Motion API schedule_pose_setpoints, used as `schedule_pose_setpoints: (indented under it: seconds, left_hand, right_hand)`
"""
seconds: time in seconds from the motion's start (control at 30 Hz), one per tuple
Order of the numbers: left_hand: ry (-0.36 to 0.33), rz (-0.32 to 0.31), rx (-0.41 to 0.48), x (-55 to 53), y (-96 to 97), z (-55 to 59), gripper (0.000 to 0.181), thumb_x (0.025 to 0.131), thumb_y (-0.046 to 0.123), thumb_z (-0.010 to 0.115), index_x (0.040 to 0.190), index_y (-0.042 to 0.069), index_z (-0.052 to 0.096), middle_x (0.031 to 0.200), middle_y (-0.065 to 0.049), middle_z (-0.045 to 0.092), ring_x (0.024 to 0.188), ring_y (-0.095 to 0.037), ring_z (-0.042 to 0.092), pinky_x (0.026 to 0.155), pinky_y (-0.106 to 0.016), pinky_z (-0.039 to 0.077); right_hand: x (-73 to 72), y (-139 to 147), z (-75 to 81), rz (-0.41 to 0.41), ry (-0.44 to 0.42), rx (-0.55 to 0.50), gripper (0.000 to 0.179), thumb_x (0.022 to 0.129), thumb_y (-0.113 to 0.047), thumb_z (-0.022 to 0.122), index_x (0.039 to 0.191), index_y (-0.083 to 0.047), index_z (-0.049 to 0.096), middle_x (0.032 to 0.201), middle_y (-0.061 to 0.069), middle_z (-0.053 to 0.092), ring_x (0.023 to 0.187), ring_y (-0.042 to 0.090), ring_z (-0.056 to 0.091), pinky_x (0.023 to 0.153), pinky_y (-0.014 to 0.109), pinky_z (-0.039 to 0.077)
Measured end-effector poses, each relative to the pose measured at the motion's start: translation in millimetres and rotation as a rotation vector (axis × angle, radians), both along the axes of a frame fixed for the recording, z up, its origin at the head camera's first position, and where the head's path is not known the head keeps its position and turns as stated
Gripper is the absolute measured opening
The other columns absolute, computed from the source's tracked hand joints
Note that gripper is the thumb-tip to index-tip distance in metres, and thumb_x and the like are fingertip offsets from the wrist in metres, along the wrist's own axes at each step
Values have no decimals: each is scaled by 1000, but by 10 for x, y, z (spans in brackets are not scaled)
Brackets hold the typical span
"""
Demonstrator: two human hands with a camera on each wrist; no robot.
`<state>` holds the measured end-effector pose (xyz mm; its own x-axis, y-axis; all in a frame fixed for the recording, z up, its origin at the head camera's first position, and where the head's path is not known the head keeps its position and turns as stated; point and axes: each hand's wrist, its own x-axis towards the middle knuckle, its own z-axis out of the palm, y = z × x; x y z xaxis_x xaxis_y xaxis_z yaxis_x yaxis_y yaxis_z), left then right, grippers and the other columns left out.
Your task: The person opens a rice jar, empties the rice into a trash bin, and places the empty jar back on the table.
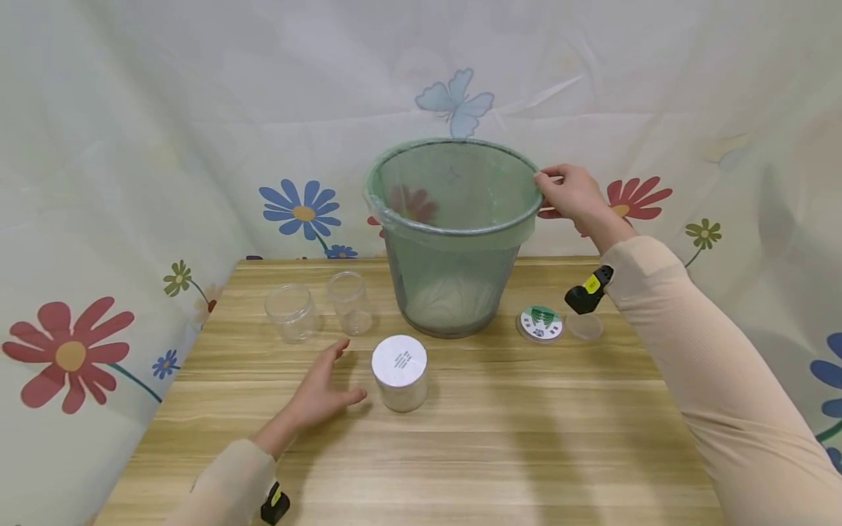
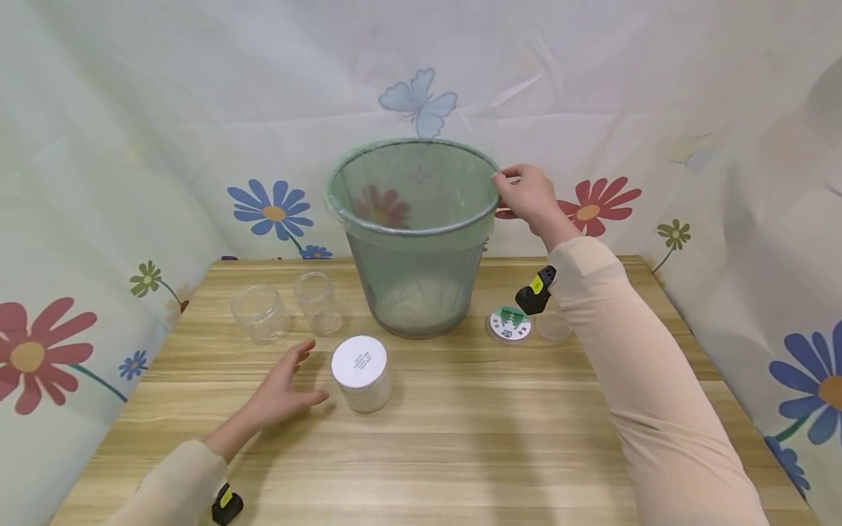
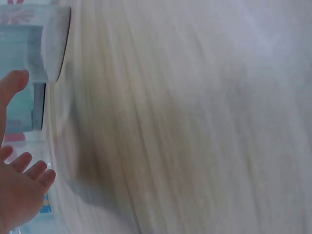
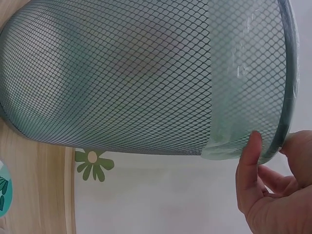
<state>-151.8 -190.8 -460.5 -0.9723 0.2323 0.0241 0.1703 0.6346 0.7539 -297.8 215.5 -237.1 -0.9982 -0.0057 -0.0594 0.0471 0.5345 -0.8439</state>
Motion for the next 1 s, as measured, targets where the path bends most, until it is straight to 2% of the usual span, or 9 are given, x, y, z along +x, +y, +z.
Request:
schedule_pose_setpoints:
  seconds: [0.23, 0.53, 0.83, 1.0]
  left_hand:
    - [-29, -26, 37, 64, 90, -9, 97, 65, 22, 83, 143, 8, 27, 144, -14, 34, 131, -33, 33, 106, -50, 29]
    - [-14, -67, 39, 97, 153, -43, 102, 60, 24, 86, 143, 9, 28, 144, -14, 34, 133, -31, 31, 108, -50, 25]
    - [-11, -114, 70, 109, 202, -92, 104, 58, 21, 87, 143, 12, 28, 145, -10, 34, 134, -27, 29, 110, -47, 24]
    - [-3, -126, 82, 116, 254, -85, 104, 58, 21, 87, 143, 12, 28, 144, -8, 35, 134, -25, 30, 109, -46, 25]
  right_hand:
    - [33, 30, -49, -13, 24, -37, 57, 96, -42, 35, 139, -4, 35, 110, 7, 48, 82, 11, 58, 70, 21, 55]
    - [79, 107, -164, 23, 44, -30, 57, 96, -43, 35, 135, -1, 36, 107, 8, 45, 77, 8, 54, 70, 25, 55]
    - [154, 186, -372, 67, 89, 82, 57, 96, -44, 34, 135, -2, 38, 121, 19, 45, 96, 24, 52, 73, 26, 55]
    - [188, 217, -522, 72, 124, 139, 52, 96, -41, 37, 134, -6, 40, 120, 18, 48, 101, 28, 52, 77, 31, 54]
